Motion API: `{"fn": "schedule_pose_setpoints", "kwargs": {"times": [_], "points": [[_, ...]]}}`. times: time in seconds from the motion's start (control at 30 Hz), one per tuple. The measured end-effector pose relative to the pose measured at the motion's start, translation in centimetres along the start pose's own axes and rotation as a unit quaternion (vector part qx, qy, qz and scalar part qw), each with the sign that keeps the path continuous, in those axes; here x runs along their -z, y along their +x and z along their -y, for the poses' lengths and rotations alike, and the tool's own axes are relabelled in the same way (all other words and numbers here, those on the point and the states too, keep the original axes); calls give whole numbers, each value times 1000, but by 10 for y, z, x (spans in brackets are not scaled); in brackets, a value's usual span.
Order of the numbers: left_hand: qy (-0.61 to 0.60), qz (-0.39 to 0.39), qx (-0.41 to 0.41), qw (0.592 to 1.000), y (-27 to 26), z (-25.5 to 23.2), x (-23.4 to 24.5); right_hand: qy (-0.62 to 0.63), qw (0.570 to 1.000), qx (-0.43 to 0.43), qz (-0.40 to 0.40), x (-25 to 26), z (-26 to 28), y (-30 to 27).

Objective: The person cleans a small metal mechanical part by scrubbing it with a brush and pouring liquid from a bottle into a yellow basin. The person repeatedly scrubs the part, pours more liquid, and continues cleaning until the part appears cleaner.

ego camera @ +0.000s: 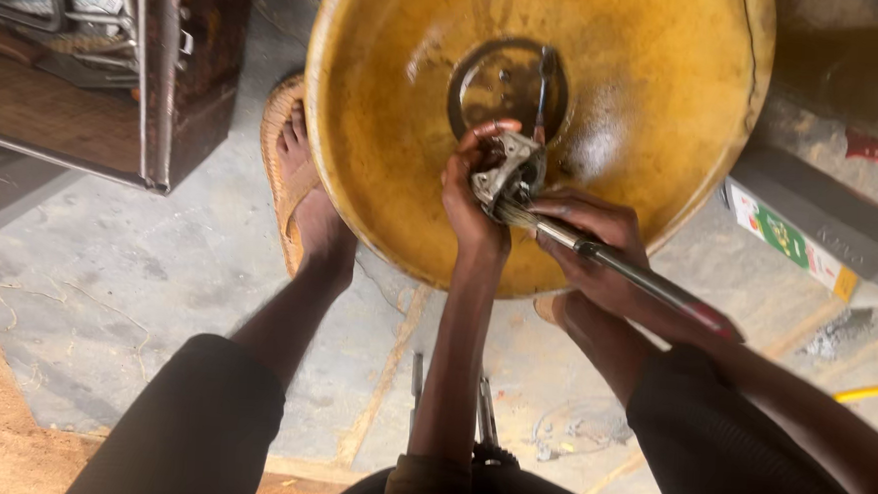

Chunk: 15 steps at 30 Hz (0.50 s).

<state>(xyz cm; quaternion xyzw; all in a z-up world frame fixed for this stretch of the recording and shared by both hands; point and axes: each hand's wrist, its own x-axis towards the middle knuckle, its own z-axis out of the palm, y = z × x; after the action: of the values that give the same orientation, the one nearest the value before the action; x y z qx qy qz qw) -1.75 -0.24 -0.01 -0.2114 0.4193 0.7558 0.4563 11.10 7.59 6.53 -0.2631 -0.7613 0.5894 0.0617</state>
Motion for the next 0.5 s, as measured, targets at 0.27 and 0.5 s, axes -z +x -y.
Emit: {"fn": "schedule_pose_setpoints", "kwargs": {"times": [0.27,0.5], "points": [[57,39,-21,997,13,-17,-14,-322,926,195,11,11,-26,13],[80,59,20,995,5,-1,-24,-335,931,142,35,61,7,21]]}}
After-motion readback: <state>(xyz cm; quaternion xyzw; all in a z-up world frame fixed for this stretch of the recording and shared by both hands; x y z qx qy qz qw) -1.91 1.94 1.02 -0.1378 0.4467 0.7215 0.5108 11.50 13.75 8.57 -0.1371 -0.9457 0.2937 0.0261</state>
